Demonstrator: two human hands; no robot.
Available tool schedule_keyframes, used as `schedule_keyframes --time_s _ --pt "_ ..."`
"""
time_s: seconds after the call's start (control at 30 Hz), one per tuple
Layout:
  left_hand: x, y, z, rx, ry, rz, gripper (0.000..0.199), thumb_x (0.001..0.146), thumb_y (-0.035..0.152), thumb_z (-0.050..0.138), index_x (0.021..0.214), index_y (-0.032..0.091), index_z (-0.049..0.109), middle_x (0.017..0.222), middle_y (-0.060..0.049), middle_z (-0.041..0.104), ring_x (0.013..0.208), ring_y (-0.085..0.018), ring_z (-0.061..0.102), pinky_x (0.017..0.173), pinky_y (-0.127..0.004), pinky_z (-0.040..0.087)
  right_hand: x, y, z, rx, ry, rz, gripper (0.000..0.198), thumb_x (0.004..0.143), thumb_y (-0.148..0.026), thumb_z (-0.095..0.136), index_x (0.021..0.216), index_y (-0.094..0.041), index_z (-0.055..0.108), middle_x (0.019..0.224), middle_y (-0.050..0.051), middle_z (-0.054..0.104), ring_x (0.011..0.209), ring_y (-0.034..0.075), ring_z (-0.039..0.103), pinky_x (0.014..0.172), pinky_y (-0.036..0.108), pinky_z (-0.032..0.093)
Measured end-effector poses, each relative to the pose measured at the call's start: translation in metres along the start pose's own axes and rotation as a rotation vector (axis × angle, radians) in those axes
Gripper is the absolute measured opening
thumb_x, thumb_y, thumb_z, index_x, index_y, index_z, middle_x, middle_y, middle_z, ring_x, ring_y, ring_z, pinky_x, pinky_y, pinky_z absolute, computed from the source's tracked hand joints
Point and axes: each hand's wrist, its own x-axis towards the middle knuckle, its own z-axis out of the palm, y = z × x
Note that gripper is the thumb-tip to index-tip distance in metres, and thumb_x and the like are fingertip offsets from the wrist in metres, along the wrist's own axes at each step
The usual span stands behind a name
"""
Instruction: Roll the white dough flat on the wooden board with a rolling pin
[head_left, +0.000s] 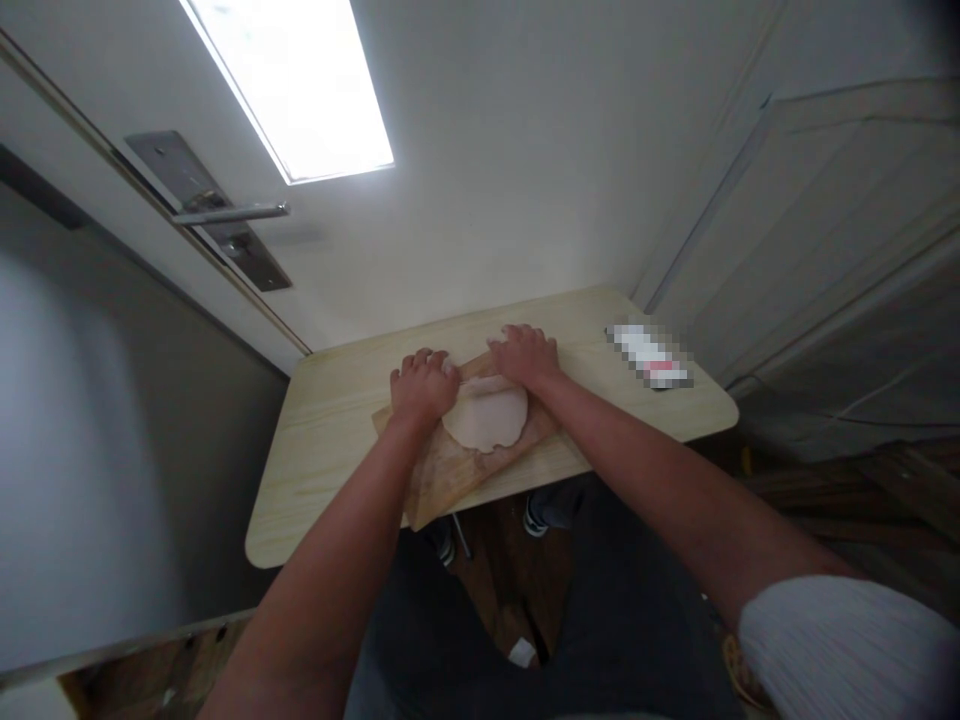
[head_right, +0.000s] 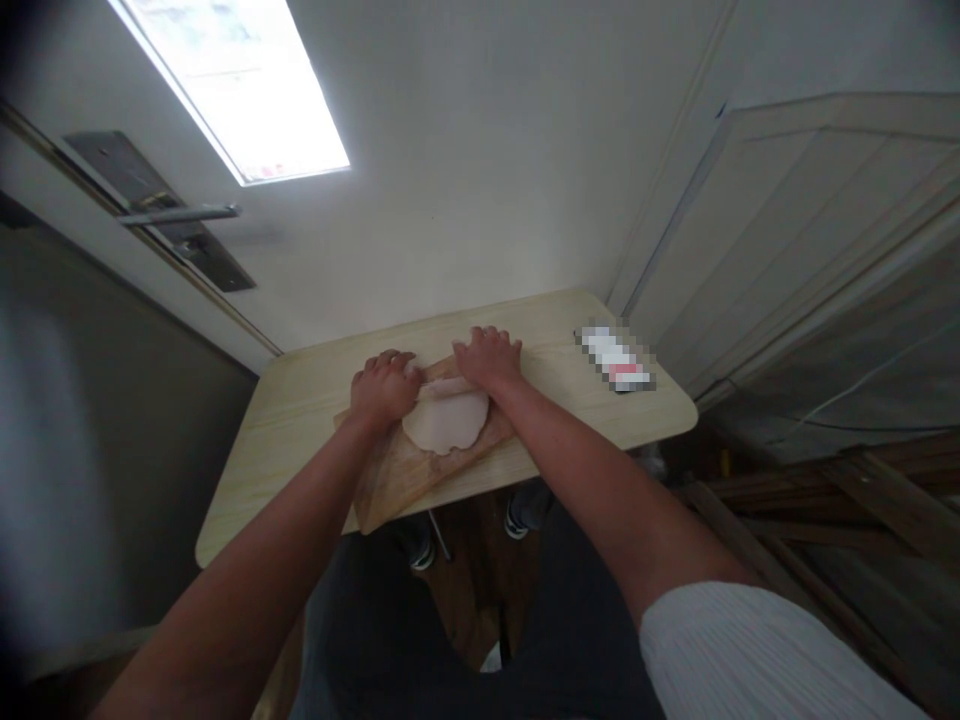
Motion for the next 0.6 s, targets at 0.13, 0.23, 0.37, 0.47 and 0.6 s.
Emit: schedule_keyframes --time_s 0.13,0.23,0.37,0.47,0.6 --pt "0.011 -0.004 0.004 -0.008 -0.001 0.009 0.049 0.097 0.042 0.03 0.135 0.026 0.057 0.141 -0.01 0.055 0.125 -0.033 0.05 0.098 -0.052 0.045 0.01 0.0 0.003 0.004 -0.021 0.017 0.055 0.098 -0.055 0.037 0.13 -0.016 0.057 0.131 0.018 0.059 0.12 0.035 0.052 0.1 0.053 0.038" --pt "0.018 -0.005 0.006 -0.014 -0.007 0.009 0.049 0.097 0.041 0.029 0.133 0.026 0.058 0.139 -0.011 0.056 0.123 -0.033 0.051 0.096 -0.052 0.046 0.016 -0.001 0.004 0.015 -0.004 0.016 0.055 0.098 -0.055 0.037 0.129 -0.015 0.057 0.129 0.019 0.06 0.12 0.035 0.053 0.1 0.053 0.039" --pt "0.027 -0.007 0.005 -0.027 -0.061 -0.006 0.048 0.096 0.04 0.031 0.13 0.025 0.06 0.137 -0.012 0.057 0.122 -0.034 0.052 0.096 -0.052 0.047 0.023 -0.002 0.005 0.022 -0.009 0.014 0.055 0.098 -0.055 0.036 0.128 -0.014 0.057 0.127 0.019 0.06 0.12 0.035 0.053 0.099 0.053 0.039" --pt "0.033 -0.008 0.005 -0.033 -0.093 -0.01 0.047 0.096 0.039 0.032 0.13 0.025 0.06 0.136 -0.013 0.057 0.123 -0.034 0.051 0.097 -0.052 0.046 0.028 -0.001 0.006 0.02 -0.022 0.019 0.056 0.098 -0.056 0.036 0.128 -0.014 0.057 0.127 0.02 0.06 0.119 0.035 0.053 0.098 0.052 0.039" --pt "0.04 -0.01 0.007 -0.039 -0.118 -0.018 0.046 0.096 0.038 0.033 0.131 0.024 0.06 0.134 -0.014 0.058 0.123 -0.033 0.051 0.099 -0.05 0.045 0.035 -0.001 0.009 0.027 -0.032 0.028 0.058 0.098 -0.058 0.034 0.126 -0.014 0.058 0.126 0.02 0.06 0.119 0.035 0.053 0.098 0.053 0.039"
